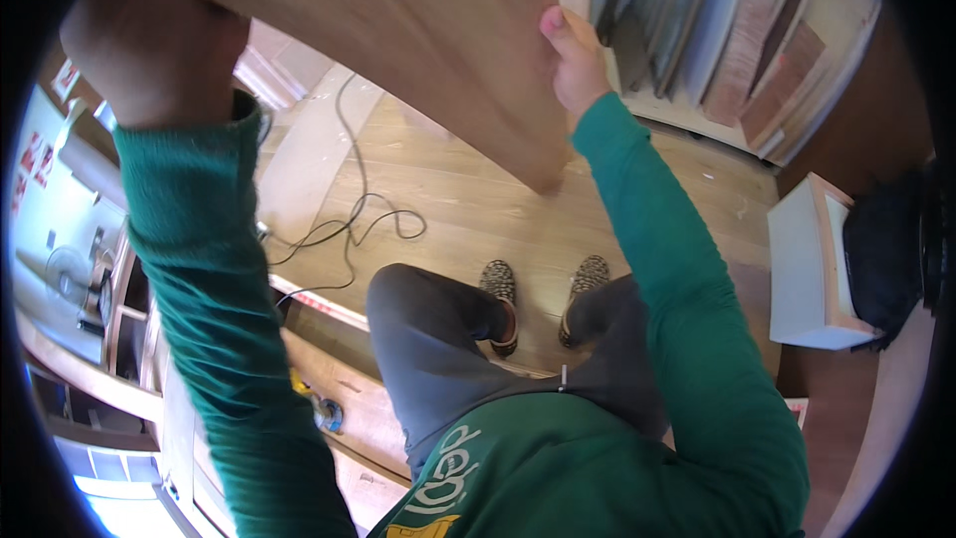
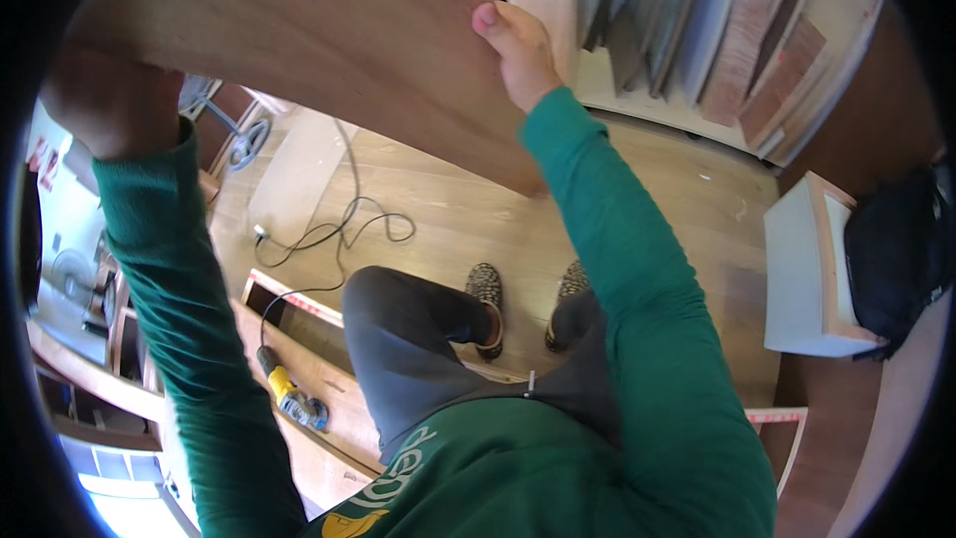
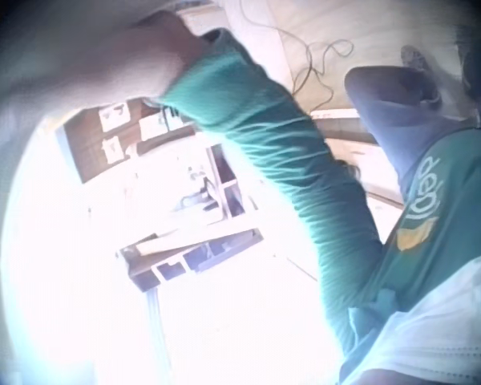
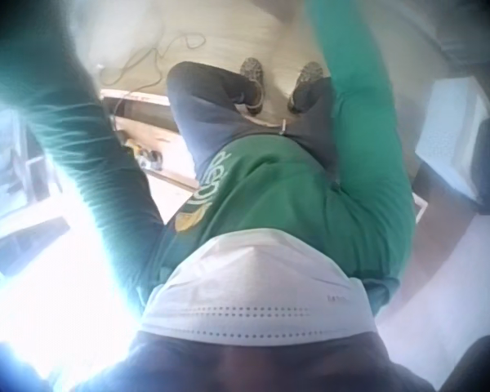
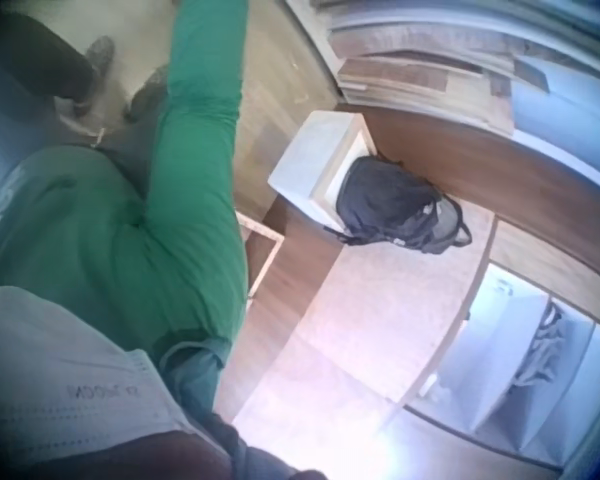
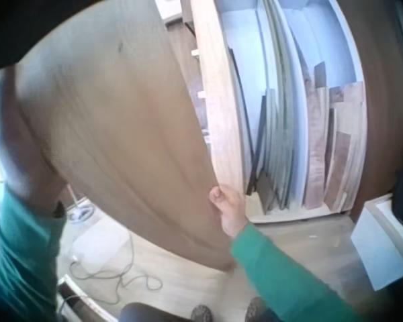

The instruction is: The person uses a handheld power grinder to smooth the edges of curved wooden planks, picking up various pieces from the floor and wiping the surfaces by hand.

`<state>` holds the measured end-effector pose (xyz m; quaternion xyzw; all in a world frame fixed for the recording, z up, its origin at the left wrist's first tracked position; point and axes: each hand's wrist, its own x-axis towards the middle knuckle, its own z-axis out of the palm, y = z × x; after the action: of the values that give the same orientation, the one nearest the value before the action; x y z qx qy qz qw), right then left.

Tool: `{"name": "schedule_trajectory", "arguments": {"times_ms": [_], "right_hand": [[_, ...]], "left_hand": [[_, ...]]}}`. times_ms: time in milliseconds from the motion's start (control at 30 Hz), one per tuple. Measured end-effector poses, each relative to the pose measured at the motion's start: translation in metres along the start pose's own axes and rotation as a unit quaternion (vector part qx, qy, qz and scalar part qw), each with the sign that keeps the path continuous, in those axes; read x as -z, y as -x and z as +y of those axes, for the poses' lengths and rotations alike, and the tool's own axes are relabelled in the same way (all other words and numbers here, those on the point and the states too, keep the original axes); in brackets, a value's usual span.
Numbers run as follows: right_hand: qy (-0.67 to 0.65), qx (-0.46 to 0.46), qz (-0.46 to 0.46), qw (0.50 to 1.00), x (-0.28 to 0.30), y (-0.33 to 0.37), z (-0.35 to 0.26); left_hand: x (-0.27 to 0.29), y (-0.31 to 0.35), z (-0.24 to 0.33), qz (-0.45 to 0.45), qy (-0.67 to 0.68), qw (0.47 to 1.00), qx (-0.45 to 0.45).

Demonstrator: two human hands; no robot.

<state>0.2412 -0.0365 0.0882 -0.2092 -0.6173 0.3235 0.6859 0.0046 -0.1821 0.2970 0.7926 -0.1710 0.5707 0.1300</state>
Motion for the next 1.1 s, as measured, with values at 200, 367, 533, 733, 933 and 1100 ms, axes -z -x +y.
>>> {"name": "schedule_trajectory", "arguments": {"times_ms": [200, 367, 533, 733, 933, 1100], "right_hand": [[-0.192, -0.122, -0.091, 0.97, -0.001, 0.022, 0.008], [-0.078, -0.143, -0.186, 0.969, -0.004, 0.036, -0.009], [-0.014, -0.194, -0.256, 0.947, 0.007, 0.045, 0.029], [0.121, -0.279, -0.32, 0.897, 0.007, 0.06, 0.073], [0.182, -0.375, -0.308, 0.855, 0.005, 0.092, 0.119], [0.229, -0.462, -0.295, 0.805, 0.014, 0.12, 0.152]], "left_hand": [[-0.003, 0.024, 0.071, 0.306, -0.217, 0.925, 0.065], [0.005, 0.077, 0.109, 0.278, 0.036, 0.954, 0.108], [-0.023, 0.127, 0.101, 0.504, -0.121, 0.836, 0.179], [-0.022, 0.207, 0.079, 0.636, -0.049, 0.733, 0.235], [-0.017, 0.294, 0.059, 0.714, 0.046, 0.63, 0.302], [-0.023, 0.356, 0.049, 0.739, 0.084, 0.561, 0.363]]}}
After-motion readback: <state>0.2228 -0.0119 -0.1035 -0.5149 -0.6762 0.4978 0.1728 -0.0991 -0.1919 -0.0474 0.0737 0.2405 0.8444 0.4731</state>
